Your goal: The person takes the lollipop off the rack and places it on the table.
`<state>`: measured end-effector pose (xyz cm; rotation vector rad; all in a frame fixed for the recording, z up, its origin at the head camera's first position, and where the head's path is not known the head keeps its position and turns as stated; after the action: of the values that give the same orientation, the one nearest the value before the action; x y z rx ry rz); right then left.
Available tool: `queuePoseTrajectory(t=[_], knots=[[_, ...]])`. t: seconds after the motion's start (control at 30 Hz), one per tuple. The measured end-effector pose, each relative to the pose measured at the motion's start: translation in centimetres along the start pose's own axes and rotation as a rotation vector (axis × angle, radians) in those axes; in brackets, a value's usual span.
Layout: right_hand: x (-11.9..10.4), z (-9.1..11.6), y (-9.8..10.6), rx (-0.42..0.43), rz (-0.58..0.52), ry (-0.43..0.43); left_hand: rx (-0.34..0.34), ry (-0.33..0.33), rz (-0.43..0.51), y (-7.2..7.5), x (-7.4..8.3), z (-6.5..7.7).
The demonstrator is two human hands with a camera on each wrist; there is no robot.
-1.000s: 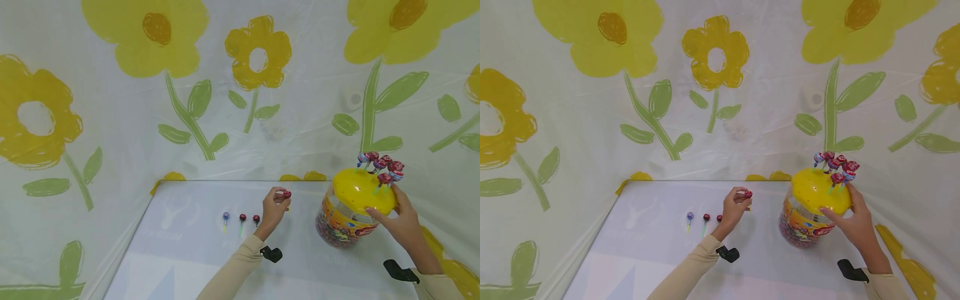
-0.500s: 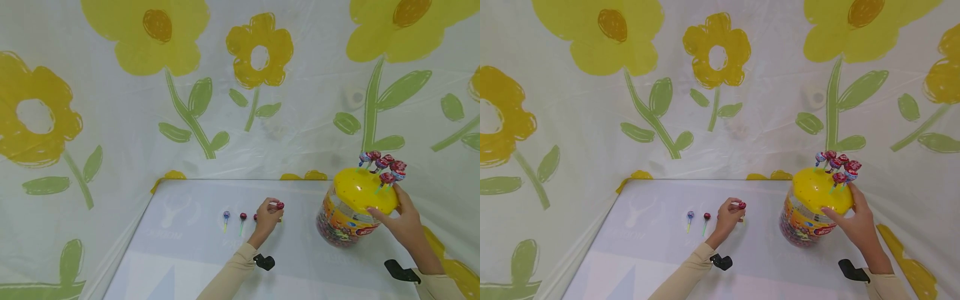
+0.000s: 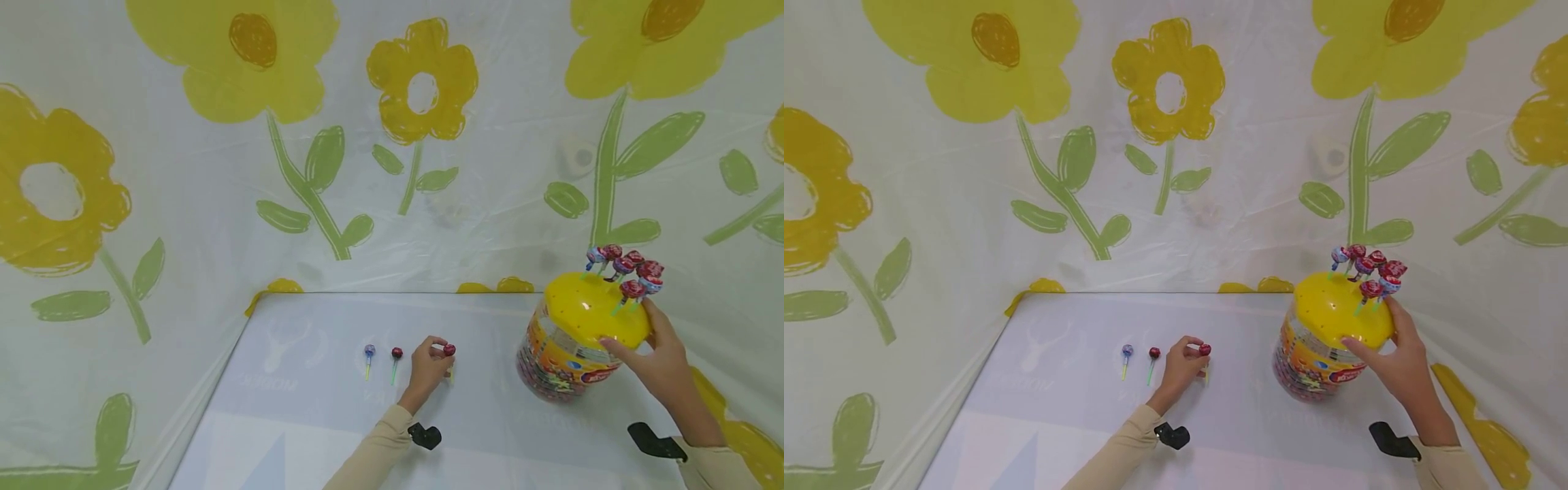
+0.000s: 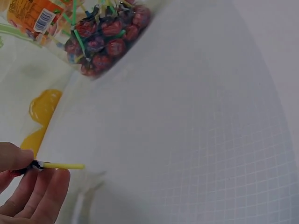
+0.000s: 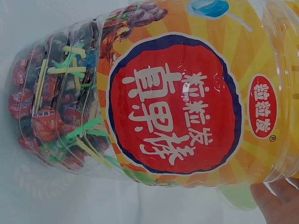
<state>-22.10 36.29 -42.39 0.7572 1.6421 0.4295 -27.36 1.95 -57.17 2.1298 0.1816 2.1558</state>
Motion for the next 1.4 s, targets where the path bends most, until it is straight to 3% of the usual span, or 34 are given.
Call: queuePoseTrajectory(t=[0.3,0.73,1.0,1.23,1.4], knots=[[0.02,-0.02,0.03,0.001,-0.002,0.003,0.049,0.006,-0.096,-0.02,-0.65,0.08],[-0.28,0.0,0.06,-0.004,-0.002,-0.003,0.098,-0.059,-0.282,-0.08,-0.4,0.14],[-0.3,0.0,0.09,0.001,-0.006,0.002,0.117,-0.114,-0.301,-0.38,-0.1,0.03],[-0.19,0.06,0.08,-0.006,-0.009,0.002,0.126,-0.099,-0.338,-0.43,-0.2,-0.06],[-0.15,0.08,0.12,-0.004,-0.012,0.008,0.146,-0.136,-0.374,-0.25,0.1,-0.26]])
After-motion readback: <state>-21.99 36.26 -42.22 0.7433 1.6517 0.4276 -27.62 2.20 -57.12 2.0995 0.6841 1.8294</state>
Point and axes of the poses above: each hand's wrist, its own z-axis away from the middle knuckle, its own y-axis out of the back of the hand, x = y × z, the point moved 4 cm from there along -z, towards the middle knuckle
